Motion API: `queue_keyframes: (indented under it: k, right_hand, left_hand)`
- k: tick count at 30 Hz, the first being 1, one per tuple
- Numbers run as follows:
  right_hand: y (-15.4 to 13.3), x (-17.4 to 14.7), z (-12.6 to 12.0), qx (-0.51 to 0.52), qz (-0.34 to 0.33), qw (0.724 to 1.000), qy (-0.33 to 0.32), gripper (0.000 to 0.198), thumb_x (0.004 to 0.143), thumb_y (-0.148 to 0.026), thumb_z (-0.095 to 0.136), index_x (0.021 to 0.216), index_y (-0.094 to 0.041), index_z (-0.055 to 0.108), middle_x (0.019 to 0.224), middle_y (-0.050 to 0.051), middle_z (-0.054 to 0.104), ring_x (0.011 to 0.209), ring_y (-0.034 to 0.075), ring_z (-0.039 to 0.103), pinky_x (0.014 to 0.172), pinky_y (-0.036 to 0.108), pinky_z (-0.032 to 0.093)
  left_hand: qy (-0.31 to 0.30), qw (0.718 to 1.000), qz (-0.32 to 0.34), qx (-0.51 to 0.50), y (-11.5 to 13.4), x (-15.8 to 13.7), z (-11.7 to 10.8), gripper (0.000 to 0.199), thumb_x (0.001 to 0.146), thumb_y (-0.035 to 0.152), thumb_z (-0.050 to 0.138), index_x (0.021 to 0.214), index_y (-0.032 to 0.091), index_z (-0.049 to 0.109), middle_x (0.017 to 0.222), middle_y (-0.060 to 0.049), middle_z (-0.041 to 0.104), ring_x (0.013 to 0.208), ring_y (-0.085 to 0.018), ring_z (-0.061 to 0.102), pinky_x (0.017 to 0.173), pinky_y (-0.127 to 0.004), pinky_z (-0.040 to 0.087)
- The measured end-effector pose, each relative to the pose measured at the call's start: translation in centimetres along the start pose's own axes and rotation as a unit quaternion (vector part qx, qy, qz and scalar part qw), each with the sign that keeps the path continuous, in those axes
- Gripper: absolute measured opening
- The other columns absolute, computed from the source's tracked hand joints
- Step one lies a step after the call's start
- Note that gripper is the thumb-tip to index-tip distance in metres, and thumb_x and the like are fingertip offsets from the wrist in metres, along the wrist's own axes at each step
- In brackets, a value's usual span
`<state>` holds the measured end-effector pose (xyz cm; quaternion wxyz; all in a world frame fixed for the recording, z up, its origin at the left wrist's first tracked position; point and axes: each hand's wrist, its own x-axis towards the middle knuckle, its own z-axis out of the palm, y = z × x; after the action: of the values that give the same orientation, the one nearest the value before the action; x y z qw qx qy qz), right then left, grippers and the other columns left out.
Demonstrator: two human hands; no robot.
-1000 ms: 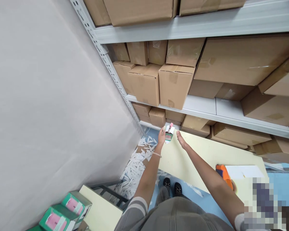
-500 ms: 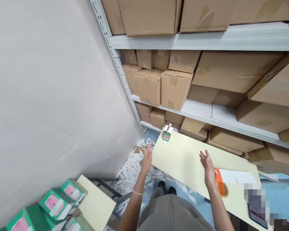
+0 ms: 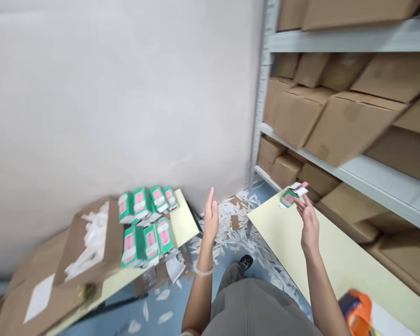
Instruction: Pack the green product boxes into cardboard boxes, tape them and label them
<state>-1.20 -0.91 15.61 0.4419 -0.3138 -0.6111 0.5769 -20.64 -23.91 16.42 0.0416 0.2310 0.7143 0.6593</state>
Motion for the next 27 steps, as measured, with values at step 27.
queue_keyframes:
  k: [27]
  right_hand:
    - [-3.8, -38.4, 34.5, 0.12, 0.036, 0.806, -0.579, 0.06, 0.09, -0.056, 0.056, 0.141, -0.024, 0.053, 0.127, 0.011, 0.067, 0.124, 0.026, 0.057, 0.111, 0.05, 0.036]
  left_hand:
    - [0.566, 0.81, -0.083, 0.126, 2.8, -38.4, -39.2, 0.064, 0.097, 0.062, 0.037, 0.153, 0.03, 0.033, 0.161, -0.004, 0.032, 0.148, -0.022, 0.031, 0.123, -0.04, 0.024]
